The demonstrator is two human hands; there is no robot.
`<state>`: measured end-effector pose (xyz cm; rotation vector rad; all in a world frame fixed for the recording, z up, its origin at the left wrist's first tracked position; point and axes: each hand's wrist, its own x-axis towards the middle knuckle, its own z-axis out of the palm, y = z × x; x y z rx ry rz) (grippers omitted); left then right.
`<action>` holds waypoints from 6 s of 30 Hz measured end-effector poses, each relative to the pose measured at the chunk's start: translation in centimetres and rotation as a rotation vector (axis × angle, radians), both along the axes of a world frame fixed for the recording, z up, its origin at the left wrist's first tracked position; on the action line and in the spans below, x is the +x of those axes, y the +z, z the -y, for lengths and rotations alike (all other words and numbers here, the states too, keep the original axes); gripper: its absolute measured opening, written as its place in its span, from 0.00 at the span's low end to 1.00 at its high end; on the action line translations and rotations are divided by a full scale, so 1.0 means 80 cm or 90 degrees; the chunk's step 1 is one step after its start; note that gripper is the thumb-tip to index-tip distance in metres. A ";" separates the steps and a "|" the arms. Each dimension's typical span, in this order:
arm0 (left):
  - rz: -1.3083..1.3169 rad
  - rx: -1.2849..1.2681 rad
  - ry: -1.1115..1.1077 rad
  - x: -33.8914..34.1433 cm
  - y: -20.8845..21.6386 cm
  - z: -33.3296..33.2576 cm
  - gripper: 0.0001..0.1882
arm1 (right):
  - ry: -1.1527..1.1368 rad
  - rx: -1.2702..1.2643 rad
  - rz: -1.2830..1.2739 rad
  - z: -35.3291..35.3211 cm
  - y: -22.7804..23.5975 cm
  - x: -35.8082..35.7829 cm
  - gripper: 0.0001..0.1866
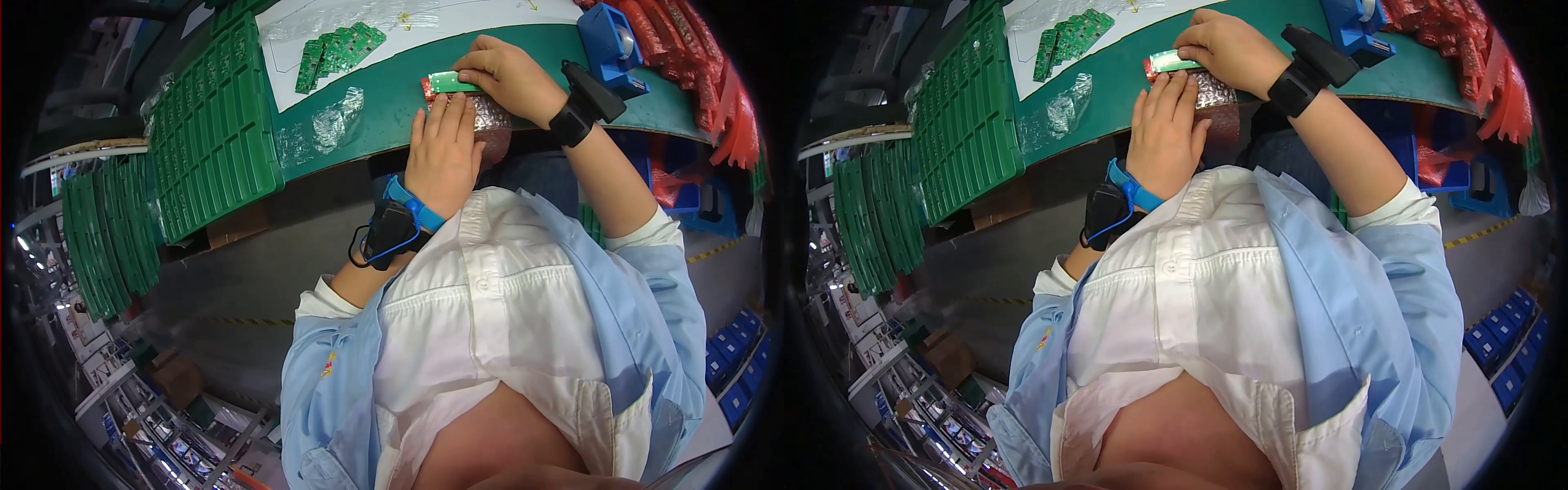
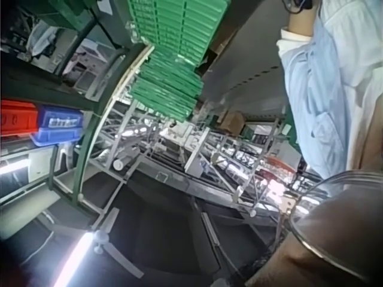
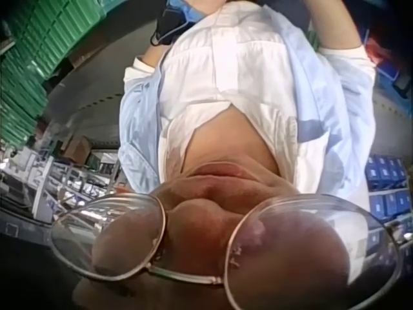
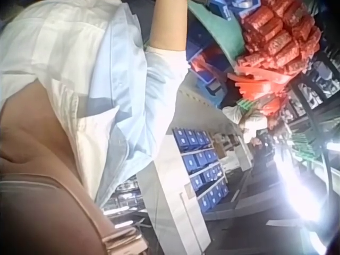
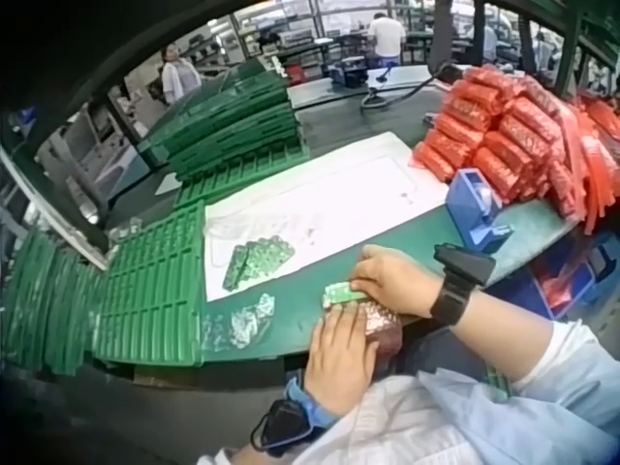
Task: The person picks up circuit boards from a green tray and places them onto bubble wrap. They roll the bubble wrap around the boards and then wrap the bundle in red plastic film.
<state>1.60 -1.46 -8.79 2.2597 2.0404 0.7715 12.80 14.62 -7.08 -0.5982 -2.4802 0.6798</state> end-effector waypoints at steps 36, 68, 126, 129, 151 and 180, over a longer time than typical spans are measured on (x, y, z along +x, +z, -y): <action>-0.002 0.073 0.004 -0.001 0.016 0.003 0.20 | 0.085 0.133 -0.033 0.018 0.001 0.017 0.08; -0.008 0.027 0.002 -0.004 0.005 -0.002 0.20 | 0.086 0.003 -0.013 -0.033 0.026 -0.066 0.10; -0.021 0.030 0.006 0.006 0.024 0.012 0.23 | 0.155 0.180 -0.020 0.017 0.010 0.026 0.10; -0.045 0.038 0.004 0.004 0.019 0.009 0.23 | 0.176 0.195 0.020 0.012 0.018 0.032 0.10; -0.008 0.024 -0.049 -0.004 0.013 -0.010 0.23 | -0.013 0.042 0.092 0.003 0.010 0.036 0.21; -0.043 0.021 -0.052 0.006 0.011 -0.018 0.28 | -0.067 0.075 -0.098 0.022 -0.021 0.056 0.16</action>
